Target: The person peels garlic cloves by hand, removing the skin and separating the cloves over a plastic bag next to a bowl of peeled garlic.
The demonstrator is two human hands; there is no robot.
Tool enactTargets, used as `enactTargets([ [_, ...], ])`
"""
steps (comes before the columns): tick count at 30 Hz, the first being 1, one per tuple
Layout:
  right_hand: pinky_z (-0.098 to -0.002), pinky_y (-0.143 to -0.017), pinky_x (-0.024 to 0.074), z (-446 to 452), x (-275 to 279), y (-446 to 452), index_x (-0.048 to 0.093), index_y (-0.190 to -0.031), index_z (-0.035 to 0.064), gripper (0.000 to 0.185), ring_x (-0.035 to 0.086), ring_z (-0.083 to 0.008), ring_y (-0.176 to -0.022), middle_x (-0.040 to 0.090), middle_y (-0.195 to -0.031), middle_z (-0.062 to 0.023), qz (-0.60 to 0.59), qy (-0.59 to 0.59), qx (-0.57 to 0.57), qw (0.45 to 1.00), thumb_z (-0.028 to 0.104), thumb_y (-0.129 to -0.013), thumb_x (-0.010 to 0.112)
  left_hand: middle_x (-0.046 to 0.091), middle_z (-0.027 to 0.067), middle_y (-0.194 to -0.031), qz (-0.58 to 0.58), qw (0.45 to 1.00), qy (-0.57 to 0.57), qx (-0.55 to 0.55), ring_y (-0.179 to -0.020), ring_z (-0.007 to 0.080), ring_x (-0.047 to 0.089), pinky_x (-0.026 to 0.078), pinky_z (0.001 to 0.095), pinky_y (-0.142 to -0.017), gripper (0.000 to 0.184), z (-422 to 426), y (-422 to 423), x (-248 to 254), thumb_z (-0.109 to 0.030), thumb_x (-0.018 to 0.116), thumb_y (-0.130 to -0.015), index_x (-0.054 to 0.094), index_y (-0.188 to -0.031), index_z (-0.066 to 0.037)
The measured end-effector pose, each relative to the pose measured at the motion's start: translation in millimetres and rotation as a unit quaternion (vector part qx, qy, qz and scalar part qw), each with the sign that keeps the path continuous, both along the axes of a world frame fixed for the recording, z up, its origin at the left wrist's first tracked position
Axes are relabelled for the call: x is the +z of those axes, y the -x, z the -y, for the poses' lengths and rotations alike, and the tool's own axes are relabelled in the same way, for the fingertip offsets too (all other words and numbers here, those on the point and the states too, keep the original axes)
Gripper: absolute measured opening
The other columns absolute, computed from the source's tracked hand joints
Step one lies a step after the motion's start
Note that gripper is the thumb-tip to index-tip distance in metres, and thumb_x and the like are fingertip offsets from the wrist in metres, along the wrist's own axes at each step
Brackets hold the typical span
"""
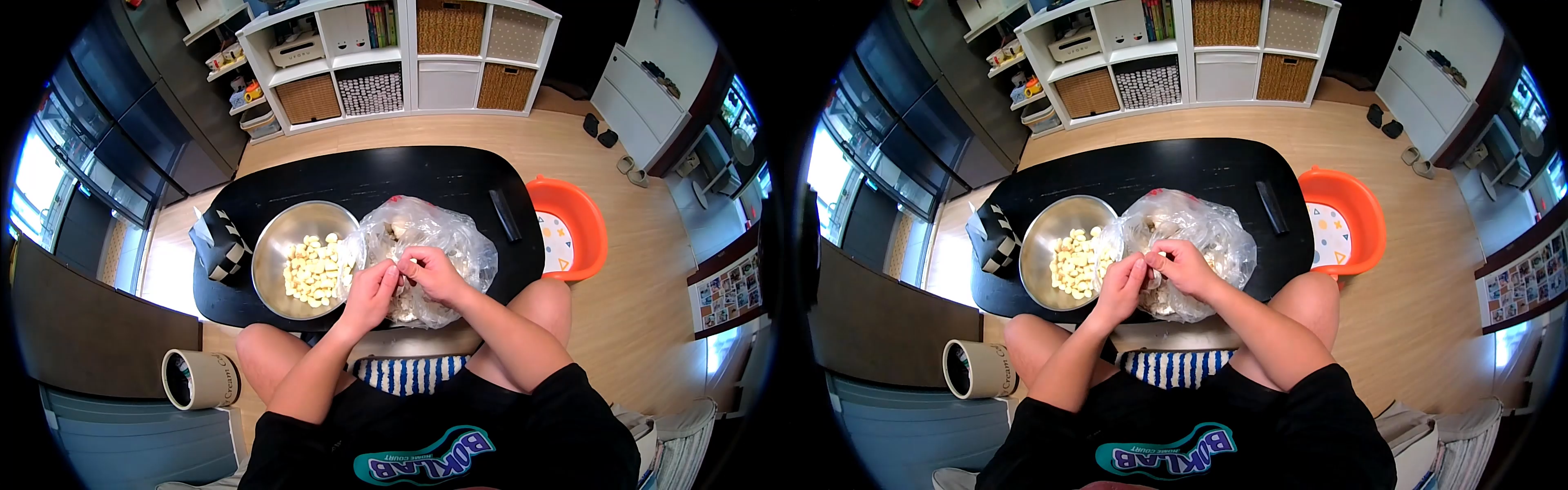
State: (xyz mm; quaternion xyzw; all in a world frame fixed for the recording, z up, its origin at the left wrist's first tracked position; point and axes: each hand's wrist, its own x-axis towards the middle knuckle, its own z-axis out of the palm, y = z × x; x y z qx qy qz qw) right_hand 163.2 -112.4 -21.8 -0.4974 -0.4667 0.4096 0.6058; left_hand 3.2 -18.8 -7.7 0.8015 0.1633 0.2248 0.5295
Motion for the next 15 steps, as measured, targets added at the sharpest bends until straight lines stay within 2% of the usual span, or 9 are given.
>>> enactTargets([
  [3,-0.0263,-0.068,0.0483,0.1,-0.1,-0.4,0.067,-0.086,0.0008,0.031,0.058,-0.0072,-0.074,0.065,-0.076,-0.0008,-0.008,0.006,0.004,1.000,0.028,-0.100,0.065,0.058,0.0024,-0.073,0.006,1.000,0.010,-0.006,-0.067,0.0103,0.051,0.043,0.0264,-0.063,0.038,-1.2,-0.1,-3.9,-0.030,0.044,-0.109,0.061,-0.090,-0.001],
  [8,-0.0269,-0.068,0.0487,0.3,2.3,0.2,0.068,-0.085,-0.0006,0.027,0.059,-0.0081,-0.073,0.067,-0.076,-0.0038,0.046,0.001,-0.023,0.999,0.022,-0.099,0.063,0.059,0.0023,-0.075,0.005,1.000,0.004,-0.014,-0.067,0.0101,0.052,0.043,0.0261,-0.063,0.039,-2.4,0.0,-6.4,-0.032,0.044,-0.109,0.062,-0.092,-0.001],
  [12,-0.0277,-0.067,0.0485,0.7,3.7,1.0,0.067,-0.083,-0.0015,0.029,0.059,-0.0084,-0.072,0.067,-0.075,-0.0053,0.041,0.006,-0.021,0.999,0.022,-0.099,0.062,0.060,0.0023,-0.076,-0.002,1.000,0.002,-0.015,-0.067,0.0102,0.052,0.043,0.0260,-0.063,0.039,-1.5,-0.2,-3.9,-0.032,0.044,-0.109,0.062,-0.093,-0.001],
  [15,-0.0283,-0.066,0.0476,0.1,2.4,1.8,0.067,-0.083,-0.0015,0.034,0.058,-0.0088,-0.071,0.066,-0.073,-0.0056,0.066,0.017,-0.029,0.997,0.027,-0.100,0.062,0.060,0.0024,-0.076,0.000,1.000,0.005,-0.007,-0.067,0.0104,0.052,0.043,0.0261,-0.063,0.039,-1.6,-0.6,-5.5,-0.031,0.045,-0.109,0.063,-0.093,0.000],
])
